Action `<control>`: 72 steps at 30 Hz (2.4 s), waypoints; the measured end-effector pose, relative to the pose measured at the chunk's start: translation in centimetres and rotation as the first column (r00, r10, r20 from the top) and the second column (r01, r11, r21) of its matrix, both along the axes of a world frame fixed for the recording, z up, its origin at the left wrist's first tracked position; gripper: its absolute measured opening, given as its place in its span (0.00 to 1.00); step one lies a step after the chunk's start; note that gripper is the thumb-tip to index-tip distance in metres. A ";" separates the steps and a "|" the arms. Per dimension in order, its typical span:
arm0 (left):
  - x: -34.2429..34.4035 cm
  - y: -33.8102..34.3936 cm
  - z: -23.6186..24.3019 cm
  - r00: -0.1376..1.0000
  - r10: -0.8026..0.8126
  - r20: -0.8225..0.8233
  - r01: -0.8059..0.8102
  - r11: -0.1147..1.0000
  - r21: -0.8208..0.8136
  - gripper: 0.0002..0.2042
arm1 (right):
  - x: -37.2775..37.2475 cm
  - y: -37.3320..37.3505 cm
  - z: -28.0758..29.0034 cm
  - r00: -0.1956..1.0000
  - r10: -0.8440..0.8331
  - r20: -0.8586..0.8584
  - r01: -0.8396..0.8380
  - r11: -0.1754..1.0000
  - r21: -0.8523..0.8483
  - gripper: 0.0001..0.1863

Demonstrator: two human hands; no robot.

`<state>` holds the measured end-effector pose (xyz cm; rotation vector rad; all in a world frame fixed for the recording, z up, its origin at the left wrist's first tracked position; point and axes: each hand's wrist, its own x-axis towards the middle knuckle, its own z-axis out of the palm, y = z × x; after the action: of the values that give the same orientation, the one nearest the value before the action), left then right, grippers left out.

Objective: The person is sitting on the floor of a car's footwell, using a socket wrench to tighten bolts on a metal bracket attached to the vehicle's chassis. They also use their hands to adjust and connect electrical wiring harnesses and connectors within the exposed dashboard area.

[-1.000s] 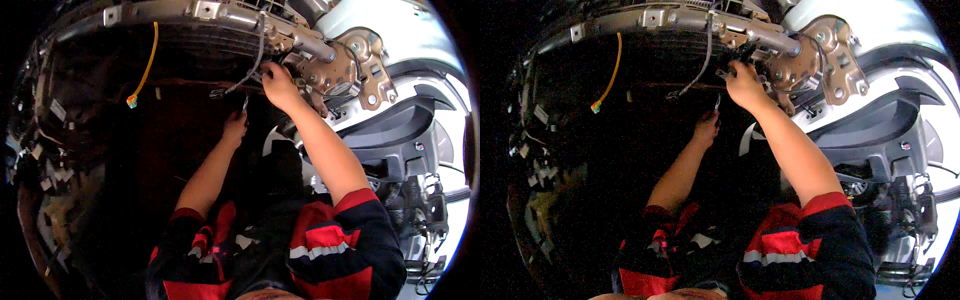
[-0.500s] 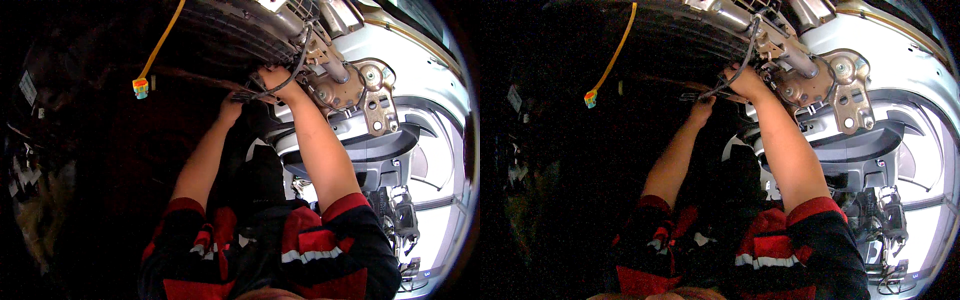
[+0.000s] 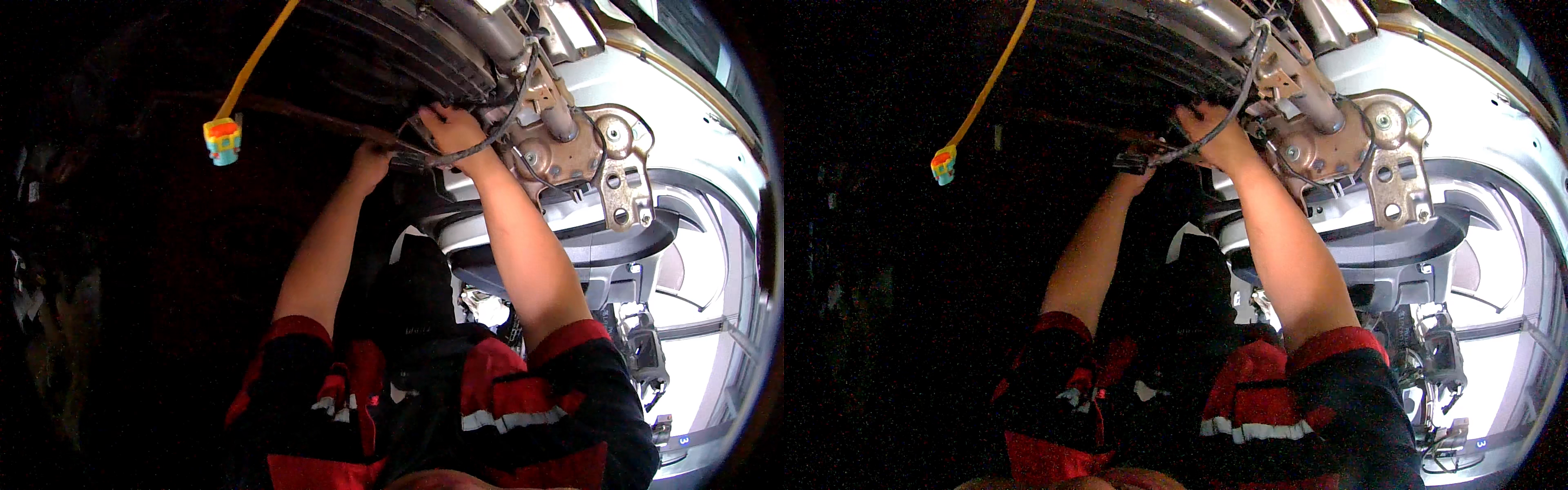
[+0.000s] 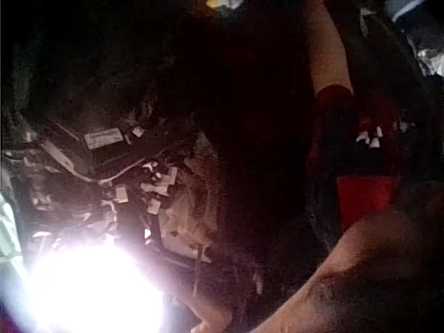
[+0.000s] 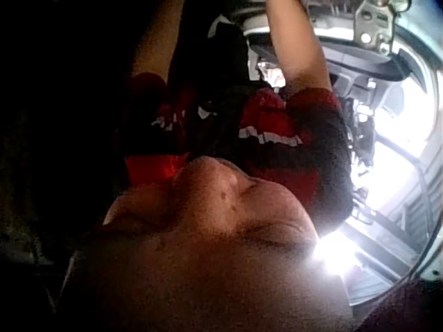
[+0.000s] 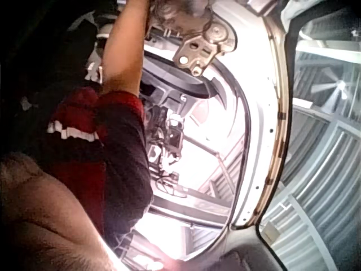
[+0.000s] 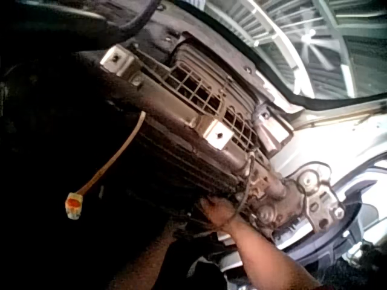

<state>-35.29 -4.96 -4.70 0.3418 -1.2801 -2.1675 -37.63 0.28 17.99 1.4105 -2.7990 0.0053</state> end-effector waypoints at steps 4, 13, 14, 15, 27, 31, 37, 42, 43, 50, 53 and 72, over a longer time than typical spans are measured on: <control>-0.1 -0.5 1.5 0.992 -0.117 0.045 0.119 0.991 -0.059 0.12 | -0.9 0.9 -0.2 0.984 -0.126 0.125 0.148 0.971 -0.187 0.25; 1.3 -1.4 2.2 0.996 -0.070 0.062 0.085 0.956 -0.280 0.13 | -1.0 1.2 -0.1 0.995 0.023 0.096 -0.007 0.986 -0.169 0.24; 2.6 -2.2 3.6 0.981 -0.139 0.136 0.171 0.950 -0.263 0.13 | -0.6 1.0 -0.3 0.988 -0.036 0.148 0.068 0.973 -0.221 0.24; 3.0 -2.4 4.3 0.969 -0.177 0.174 0.216 0.948 -0.235 0.14 | -0.2 1.0 -0.3 0.975 -0.093 0.202 0.147 0.952 -0.269 0.24; -1.1 -3.5 -1.3 0.995 -0.061 -0.076 0.009 0.835 -0.551 0.14 | 1.8 -1.6 1.5 0.747 -0.162 0.644 0.411 0.875 -0.256 0.23; 1.5 -2.5 3.0 0.988 -0.055 -0.143 -0.026 0.861 -0.507 0.12 | -1.2 0.0 0.9 0.753 -0.143 0.642 0.360 0.907 -0.220 0.23; -2.4 -3.3 1.4 0.968 -0.144 0.204 0.235 0.798 -0.555 0.27 | -1.9 0.1 0.8 0.843 -0.211 0.495 0.278 0.958 -0.064 0.18; -3.4 -3.2 1.0 0.966 -0.041 0.254 0.152 0.887 -0.437 0.33 | 1.0 -0.7 1.8 0.766 -0.051 0.640 0.237 0.949 -0.208 0.20; -3.1 -3.2 1.9 0.964 -0.041 0.264 0.160 0.879 -0.449 0.32 | 1.0 -0.3 1.5 0.759 -0.042 0.649 0.288 0.916 -0.278 0.20; -1.4 1.8 3.2 0.934 0.356 0.026 -0.252 0.709 -0.659 0.10 | 1.8 -0.7 2.1 0.742 -0.193 0.642 0.356 0.925 -0.133 0.17; -2.3 2.9 2.8 0.920 0.392 0.020 -0.307 0.750 -0.586 0.10 | 0.9 -0.5 2.3 0.677 -0.199 0.708 0.373 0.923 -0.098 0.18; -1.1 -1.9 0.0 0.878 0.419 -0.229 -0.419 0.445 -0.791 0.12 | 1.1 -1.0 1.7 0.799 -0.055 0.599 0.218 0.954 -0.203 0.15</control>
<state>-36.40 -6.87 -4.66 0.2168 -1.8205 -0.9517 -36.49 -0.67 19.65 1.3027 -3.1876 0.9433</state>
